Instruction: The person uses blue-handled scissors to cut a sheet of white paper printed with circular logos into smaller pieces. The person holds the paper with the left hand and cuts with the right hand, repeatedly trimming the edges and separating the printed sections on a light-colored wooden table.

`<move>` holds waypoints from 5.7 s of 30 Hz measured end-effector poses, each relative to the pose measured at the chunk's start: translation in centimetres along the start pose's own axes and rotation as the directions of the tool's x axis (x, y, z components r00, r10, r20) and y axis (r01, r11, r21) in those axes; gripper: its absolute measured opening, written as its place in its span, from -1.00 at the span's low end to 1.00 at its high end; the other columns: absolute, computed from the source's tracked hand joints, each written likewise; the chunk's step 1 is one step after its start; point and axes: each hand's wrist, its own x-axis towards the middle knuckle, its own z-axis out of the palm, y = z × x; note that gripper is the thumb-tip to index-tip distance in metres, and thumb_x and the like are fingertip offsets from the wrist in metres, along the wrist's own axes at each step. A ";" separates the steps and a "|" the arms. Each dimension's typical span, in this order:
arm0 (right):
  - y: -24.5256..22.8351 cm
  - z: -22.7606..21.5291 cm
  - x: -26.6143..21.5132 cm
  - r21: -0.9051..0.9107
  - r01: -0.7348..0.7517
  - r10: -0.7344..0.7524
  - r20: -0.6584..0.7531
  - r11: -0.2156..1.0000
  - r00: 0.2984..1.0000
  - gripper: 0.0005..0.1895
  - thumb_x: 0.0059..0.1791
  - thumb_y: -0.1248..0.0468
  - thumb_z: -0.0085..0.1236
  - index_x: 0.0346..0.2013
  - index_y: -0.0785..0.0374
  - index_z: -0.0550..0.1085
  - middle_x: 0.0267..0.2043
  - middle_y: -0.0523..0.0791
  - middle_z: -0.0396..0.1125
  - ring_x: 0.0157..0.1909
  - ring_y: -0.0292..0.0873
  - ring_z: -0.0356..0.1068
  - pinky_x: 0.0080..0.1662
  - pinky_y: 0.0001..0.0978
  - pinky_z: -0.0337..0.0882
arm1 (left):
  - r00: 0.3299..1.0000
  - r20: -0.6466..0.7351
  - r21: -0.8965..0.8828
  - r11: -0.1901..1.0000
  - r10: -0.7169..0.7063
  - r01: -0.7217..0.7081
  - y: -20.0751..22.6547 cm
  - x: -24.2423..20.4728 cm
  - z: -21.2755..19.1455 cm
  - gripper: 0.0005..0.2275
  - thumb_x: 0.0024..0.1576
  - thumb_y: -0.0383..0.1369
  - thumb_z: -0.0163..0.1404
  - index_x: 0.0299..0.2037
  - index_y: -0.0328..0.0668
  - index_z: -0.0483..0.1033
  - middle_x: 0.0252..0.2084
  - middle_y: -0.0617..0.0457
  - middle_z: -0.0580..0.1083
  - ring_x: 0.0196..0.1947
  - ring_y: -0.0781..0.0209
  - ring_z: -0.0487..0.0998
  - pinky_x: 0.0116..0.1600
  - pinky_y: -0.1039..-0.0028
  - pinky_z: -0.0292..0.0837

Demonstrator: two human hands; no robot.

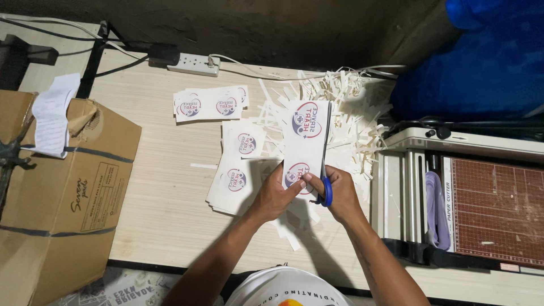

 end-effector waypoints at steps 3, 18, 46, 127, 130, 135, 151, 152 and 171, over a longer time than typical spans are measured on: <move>-0.5 0.2 -0.1 0.047 0.015 -0.016 0.015 0.999 1.000 -0.69 -0.06 0.16 0.30 -0.28 0.42 0.59 -0.49 -0.12 0.50 -0.53 -0.41 0.39 -0.50 -0.58 0.30 | 1.000 0.001 -0.008 1.000 0.007 -0.007 -0.3 0.0 0.0 -0.67 0.20 -0.41 0.07 0.17 -0.27 0.38 -0.01 0.02 0.54 0.02 0.31 0.55 0.11 0.41 0.51; 1.7 0.0 -0.6 0.164 0.029 -0.033 0.020 0.986 0.999 -0.72 -0.11 0.24 0.39 -0.28 0.37 0.51 -0.49 -0.13 0.44 -0.48 -0.31 0.40 -0.41 -0.49 0.37 | 0.990 -0.080 -0.009 0.993 0.120 -0.121 -0.3 0.0 -0.5 -0.67 0.24 -0.37 0.06 0.15 -0.36 0.38 -0.05 -0.05 0.55 -0.02 0.26 0.57 0.09 0.39 0.53; 4.0 -2.6 1.5 -0.108 -0.090 0.085 -0.044 0.990 0.995 -0.73 -0.14 0.21 0.37 -0.27 0.33 0.57 -0.48 -0.12 0.47 -0.49 -0.28 0.43 -0.41 -0.49 0.41 | 0.851 -0.513 -0.277 0.960 -0.116 -0.036 -7.5 0.1 -9.6 -0.80 0.22 -0.50 -0.04 0.03 -0.38 0.42 -0.29 -0.11 0.58 -0.39 0.20 0.63 -0.29 0.39 0.65; 3.1 0.4 -0.2 0.112 -0.045 0.052 -0.066 0.993 0.996 -0.80 -0.09 0.22 0.32 -0.35 0.26 0.48 -0.54 -0.14 0.37 -0.57 -0.33 0.20 -0.49 -0.47 0.16 | 0.956 -0.293 -0.116 0.993 -0.021 -0.014 -2.1 -1.9 -1.1 -0.46 0.10 -0.17 0.16 0.17 -0.41 0.33 0.00 -0.25 0.51 0.05 0.04 0.57 0.18 0.24 0.52; 1.4 -0.4 -0.8 0.122 0.060 -0.062 0.010 0.991 0.998 -0.80 -0.09 0.21 0.31 -0.27 0.25 0.53 -0.51 -0.19 0.38 -0.51 -0.38 0.25 -0.44 -0.52 0.20 | 0.979 -0.201 -0.099 0.995 0.012 -0.033 -1.2 -2.1 -0.5 -0.50 0.13 -0.16 0.15 0.14 -0.42 0.40 -0.04 -0.22 0.55 -0.01 0.06 0.60 0.13 0.27 0.56; 1.1 -1.4 -0.9 0.011 0.091 -0.091 -0.001 0.996 0.996 -0.76 -0.07 0.22 0.32 -0.27 0.33 0.51 -0.49 -0.13 0.37 -0.46 -0.31 0.29 -0.38 -0.47 0.27 | 0.967 -0.224 -0.044 0.993 -0.119 0.111 -0.1 -2.2 0.0 -0.56 0.12 -0.15 0.14 0.06 -0.36 0.50 -0.11 -0.17 0.58 -0.15 0.08 0.60 -0.07 0.32 0.55; 2.9 0.7 -5.4 -0.079 -0.061 0.084 0.327 0.995 0.941 -0.65 -0.17 0.16 0.38 -0.20 0.27 0.53 -0.40 -0.17 0.48 -0.39 -0.32 0.43 -0.28 -0.46 0.44 | 0.817 -0.526 0.172 0.970 0.236 -0.169 3.9 0.6 -0.1 -0.70 0.21 -0.29 0.12 0.03 -0.38 0.53 -0.11 -0.09 0.60 -0.12 0.15 0.60 0.01 0.35 0.50; 2.7 0.8 -5.4 -0.084 -0.051 0.075 0.313 0.995 0.947 -0.67 -0.15 0.16 0.38 -0.23 0.29 0.52 -0.42 -0.16 0.44 -0.41 -0.33 0.41 -0.30 -0.47 0.41 | 0.822 -0.511 0.177 0.967 0.250 -0.184 3.9 0.4 0.0 -0.71 0.21 -0.30 0.13 0.02 -0.38 0.53 -0.14 -0.08 0.61 -0.14 0.15 0.61 -0.01 0.37 0.51; 1.8 0.8 -4.8 0.067 -0.073 0.052 0.276 0.995 0.960 -0.84 -0.09 0.28 0.26 -0.40 0.34 0.51 -0.54 -0.16 0.40 -0.52 -0.35 0.39 -0.40 -0.49 0.42 | 0.852 -0.443 0.137 0.960 0.279 -0.244 4.0 1.0 0.6 -0.75 0.23 -0.31 0.12 -0.02 -0.36 0.57 -0.20 -0.04 0.62 -0.20 0.22 0.62 -0.07 0.42 0.54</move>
